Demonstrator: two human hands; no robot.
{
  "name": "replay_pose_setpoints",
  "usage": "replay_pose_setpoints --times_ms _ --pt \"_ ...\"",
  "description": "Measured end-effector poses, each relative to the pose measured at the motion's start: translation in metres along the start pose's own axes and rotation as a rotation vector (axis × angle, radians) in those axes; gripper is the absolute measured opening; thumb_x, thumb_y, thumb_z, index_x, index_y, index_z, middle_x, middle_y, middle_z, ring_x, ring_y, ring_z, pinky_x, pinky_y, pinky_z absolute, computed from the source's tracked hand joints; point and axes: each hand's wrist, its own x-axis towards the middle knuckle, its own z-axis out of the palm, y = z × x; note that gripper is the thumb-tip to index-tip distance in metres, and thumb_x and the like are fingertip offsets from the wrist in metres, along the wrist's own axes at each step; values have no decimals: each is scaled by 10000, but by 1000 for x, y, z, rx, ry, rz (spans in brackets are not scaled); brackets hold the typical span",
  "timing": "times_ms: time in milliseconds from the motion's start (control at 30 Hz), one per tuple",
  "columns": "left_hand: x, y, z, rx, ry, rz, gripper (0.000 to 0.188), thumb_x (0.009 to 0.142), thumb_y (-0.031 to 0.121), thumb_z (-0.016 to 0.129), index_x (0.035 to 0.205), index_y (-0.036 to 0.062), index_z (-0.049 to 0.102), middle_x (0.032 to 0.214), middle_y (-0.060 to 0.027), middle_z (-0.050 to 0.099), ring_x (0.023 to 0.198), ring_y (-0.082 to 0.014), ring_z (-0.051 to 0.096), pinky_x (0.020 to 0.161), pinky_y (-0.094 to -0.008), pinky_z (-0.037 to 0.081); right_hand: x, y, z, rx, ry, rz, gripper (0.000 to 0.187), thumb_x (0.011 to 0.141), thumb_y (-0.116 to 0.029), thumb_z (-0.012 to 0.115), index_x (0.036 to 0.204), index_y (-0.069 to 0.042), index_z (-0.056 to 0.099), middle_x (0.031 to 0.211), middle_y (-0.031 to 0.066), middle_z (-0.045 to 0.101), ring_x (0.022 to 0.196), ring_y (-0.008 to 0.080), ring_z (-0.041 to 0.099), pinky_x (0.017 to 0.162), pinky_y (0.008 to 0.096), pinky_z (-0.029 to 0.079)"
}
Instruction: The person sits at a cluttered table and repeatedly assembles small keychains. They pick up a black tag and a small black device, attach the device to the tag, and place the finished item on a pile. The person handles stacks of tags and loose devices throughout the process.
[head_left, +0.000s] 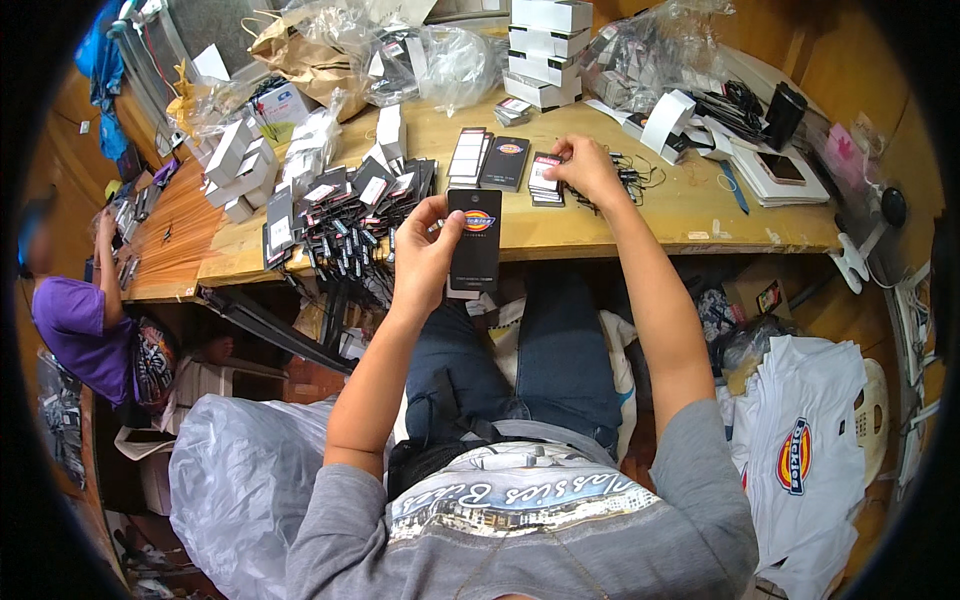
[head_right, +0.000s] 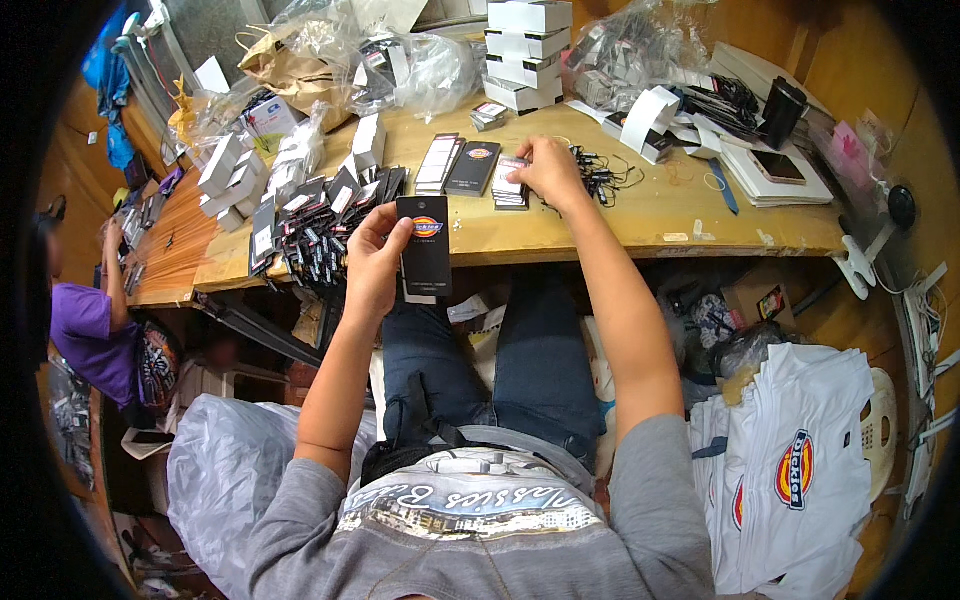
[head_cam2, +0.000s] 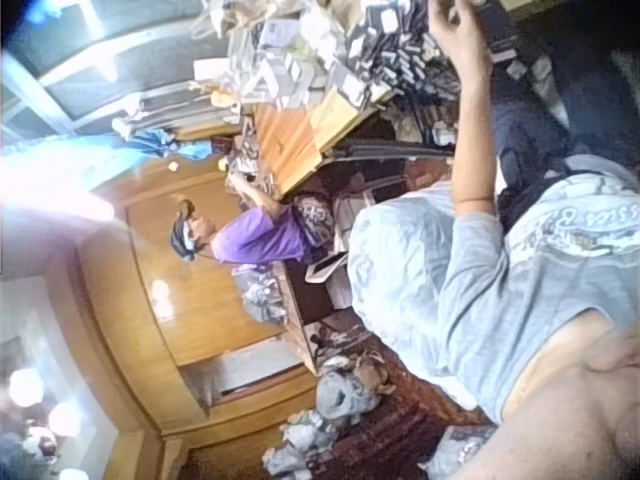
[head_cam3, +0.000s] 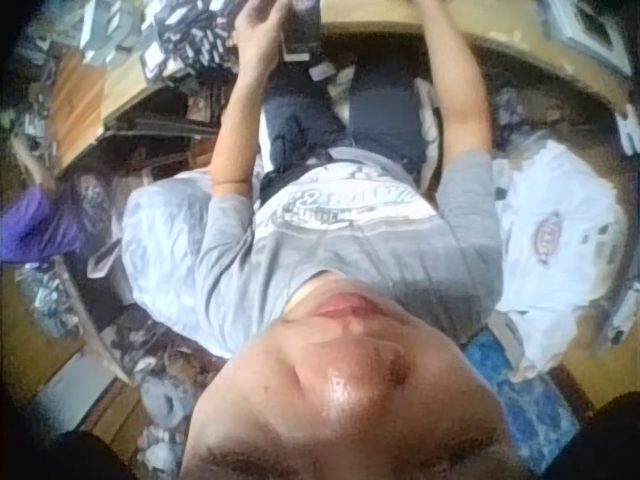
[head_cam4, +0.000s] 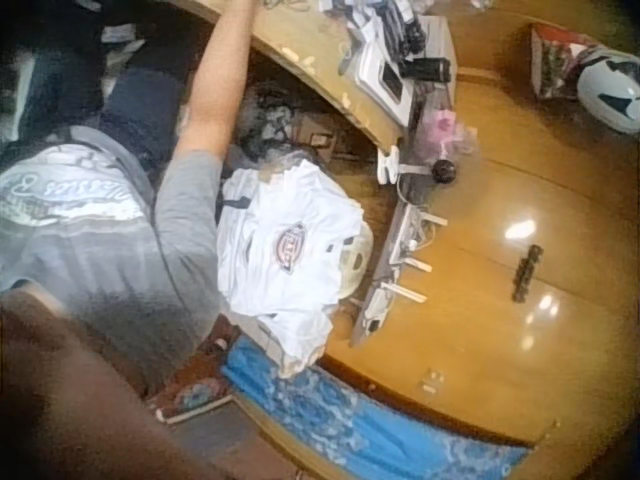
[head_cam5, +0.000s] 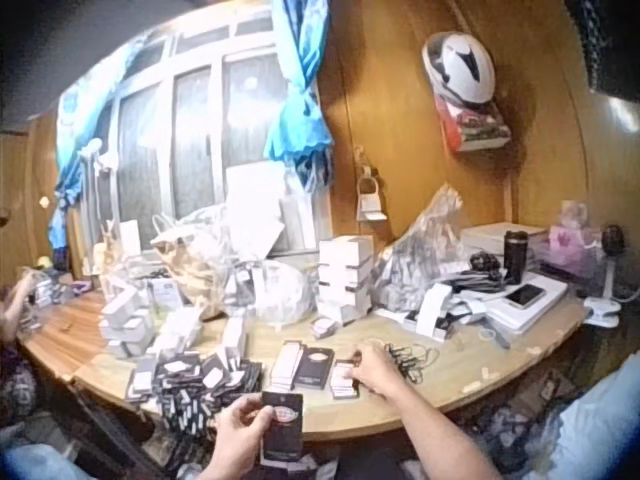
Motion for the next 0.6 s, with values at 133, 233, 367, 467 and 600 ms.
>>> replay_pose_setpoints --times_ms 133,233,367,467,600 --pt "-10 -3 1 158 50 5 203 782 72 522 953 -34 505 836 -50 559 737 -75 517 652 -188 418 -25 -33 -21 562 -111 102 140 642 -18 630 747 -8 538 642 24 550 600 80 521 537 195 413" --pt "-19 -9 13 80 13 -21 184 778 51 523 940 -36 509 833 -53 565 713 -75 525 626 -185 423 -74 -58 -21 795 -192 77 127 639 -31 652 715 -26 551 620 -21 531 541 38 468 490 172 380" --pt "-35 -18 28 -5 -52 12 162 761 10 535 914 -40 514 829 -59 572 735 -77 530 658 -198 422 -108 -63 -3 494 -46 -131 156 627 -19 668 703 -5 532 687 -29 422 615 24 411 507 140 323" --pt "-39 -24 27 -1 -22 -21 161 749 -6 546 903 -39 511 832 -59 569 745 -78 528 662 -197 418 -105 -52 -3 489 -33 -126 108 687 -72 623 710 -6 541 699 10 475 637 61 454 525 179 353" --pt "-37 -18 21 -98 -5 -68 165 743 -10 552 900 -37 506 835 -59 565 753 -80 524 678 -201 415 -60 -9 -22 -182 257 -161 105 683 -113 593 755 -37 601 729 95 531 679 269 511 660 314 415"
